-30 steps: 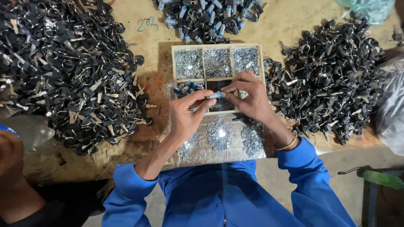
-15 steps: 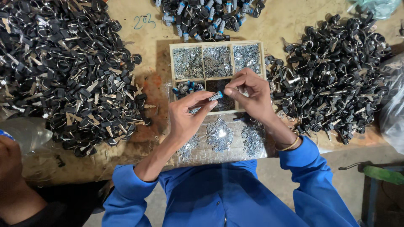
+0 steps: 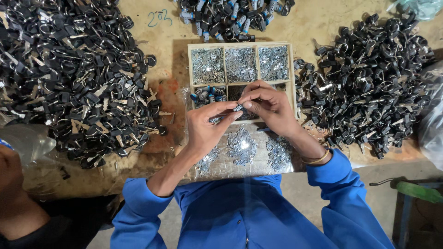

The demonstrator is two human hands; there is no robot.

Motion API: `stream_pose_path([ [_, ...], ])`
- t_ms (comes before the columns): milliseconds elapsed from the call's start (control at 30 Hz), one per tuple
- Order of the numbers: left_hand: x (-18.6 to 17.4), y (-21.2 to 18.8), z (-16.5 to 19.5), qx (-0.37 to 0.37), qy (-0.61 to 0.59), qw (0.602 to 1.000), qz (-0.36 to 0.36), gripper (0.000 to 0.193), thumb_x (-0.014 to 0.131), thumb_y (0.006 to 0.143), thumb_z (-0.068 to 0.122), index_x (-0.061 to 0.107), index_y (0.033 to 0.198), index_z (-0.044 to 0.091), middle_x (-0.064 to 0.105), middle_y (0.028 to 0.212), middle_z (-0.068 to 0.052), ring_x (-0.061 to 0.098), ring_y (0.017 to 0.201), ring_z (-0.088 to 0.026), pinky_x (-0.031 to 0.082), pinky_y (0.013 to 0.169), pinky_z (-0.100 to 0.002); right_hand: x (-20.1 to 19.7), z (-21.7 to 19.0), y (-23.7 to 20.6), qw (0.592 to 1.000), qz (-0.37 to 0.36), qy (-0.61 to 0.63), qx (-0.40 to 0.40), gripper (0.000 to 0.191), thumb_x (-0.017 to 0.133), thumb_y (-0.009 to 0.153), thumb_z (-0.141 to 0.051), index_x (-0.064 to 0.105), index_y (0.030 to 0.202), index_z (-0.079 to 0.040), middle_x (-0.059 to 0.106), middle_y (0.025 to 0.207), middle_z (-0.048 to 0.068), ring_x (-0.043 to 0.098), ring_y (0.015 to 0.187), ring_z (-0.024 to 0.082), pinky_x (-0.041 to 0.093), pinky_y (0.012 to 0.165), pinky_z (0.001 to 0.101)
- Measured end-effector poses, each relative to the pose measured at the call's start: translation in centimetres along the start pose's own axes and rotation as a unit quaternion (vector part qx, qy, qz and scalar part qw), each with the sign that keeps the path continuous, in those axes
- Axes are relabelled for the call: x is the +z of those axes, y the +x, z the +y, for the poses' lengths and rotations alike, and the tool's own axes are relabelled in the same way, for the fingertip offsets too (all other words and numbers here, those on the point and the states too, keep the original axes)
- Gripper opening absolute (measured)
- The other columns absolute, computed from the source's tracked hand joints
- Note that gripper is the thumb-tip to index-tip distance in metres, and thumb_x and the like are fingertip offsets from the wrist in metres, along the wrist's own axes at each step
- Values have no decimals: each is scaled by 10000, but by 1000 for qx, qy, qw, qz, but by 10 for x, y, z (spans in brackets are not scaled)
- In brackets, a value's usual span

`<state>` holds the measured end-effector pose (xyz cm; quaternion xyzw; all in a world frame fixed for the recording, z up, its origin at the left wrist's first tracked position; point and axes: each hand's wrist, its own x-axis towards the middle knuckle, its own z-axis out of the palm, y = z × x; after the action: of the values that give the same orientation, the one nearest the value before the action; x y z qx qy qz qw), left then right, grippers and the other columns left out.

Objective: The person sits at a workbench covered with piles of key blanks and assembles keys one at a time, picking a key blank, inserting small metal components into it by hand, and placing the finished key into a compartmented box. At one point they pour small metal parts from a bottle into the box compartments.

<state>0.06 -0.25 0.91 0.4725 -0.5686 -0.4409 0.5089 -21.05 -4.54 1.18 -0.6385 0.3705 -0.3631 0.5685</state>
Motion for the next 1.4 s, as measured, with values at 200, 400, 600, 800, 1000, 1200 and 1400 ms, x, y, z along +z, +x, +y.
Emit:
stream_pose_path([
  [200,0,-1,0,0,7,1000,4,235,830,860,-12,759,1084,-16,793,1049,-112,787,950,-158,639,830,-261,3,-11,1,997,5,-67,-36,128,675,996,35,719,1104,-20,644,1161,75,670,998,148,583,826,284],
  [400,1,-1,-3,8,17,1000,12,227,835,858,-12,766,1074,-13,796,1035,-117,788,921,-156,640,816,-262,1,-24,2,976,6,-188,-113,149,737,942,23,763,1085,-9,688,1140,103,680,1063,196,570,895,315],
  [600,0,0,-2,26,14,999,12,227,822,867,-23,764,1086,-8,787,1074,-127,785,947,-170,650,835,-276,-28,-38,2,944,39,-318,-81,150,838,841,-72,784,981,-65,708,1000,71,647,915,235,509,804,343],
  [800,1,1,1,36,28,999,22,211,836,867,-9,769,1068,-10,791,1067,-121,787,938,-168,649,830,-276,-37,-37,0,917,25,-393,-62,203,893,800,-126,798,978,-104,666,889,38,591,803,231,442,767,378],
  [1000,2,1,2,35,17,999,29,210,834,878,7,768,1077,-9,790,1068,-119,780,949,-164,650,830,-276,2,-20,7,879,-7,-463,-113,200,858,755,-160,774,924,-95,623,928,58,552,923,283,396,791,415],
  [1200,2,1,3,32,17,999,36,213,830,882,11,762,1083,-5,788,1068,-116,779,950,-165,650,831,-278,-6,-23,8,894,1,-439,-89,165,812,856,-171,765,999,-103,607,941,43,538,947,263,343,800,422],
  [1400,2,1,4,44,47,997,35,201,838,879,26,768,1066,4,792,1040,-110,786,910,-162,646,787,-273,-14,-33,9,899,-39,-426,-97,147,753,944,-155,736,1078,-98,602,966,52,526,928,257,335,807,410],
])
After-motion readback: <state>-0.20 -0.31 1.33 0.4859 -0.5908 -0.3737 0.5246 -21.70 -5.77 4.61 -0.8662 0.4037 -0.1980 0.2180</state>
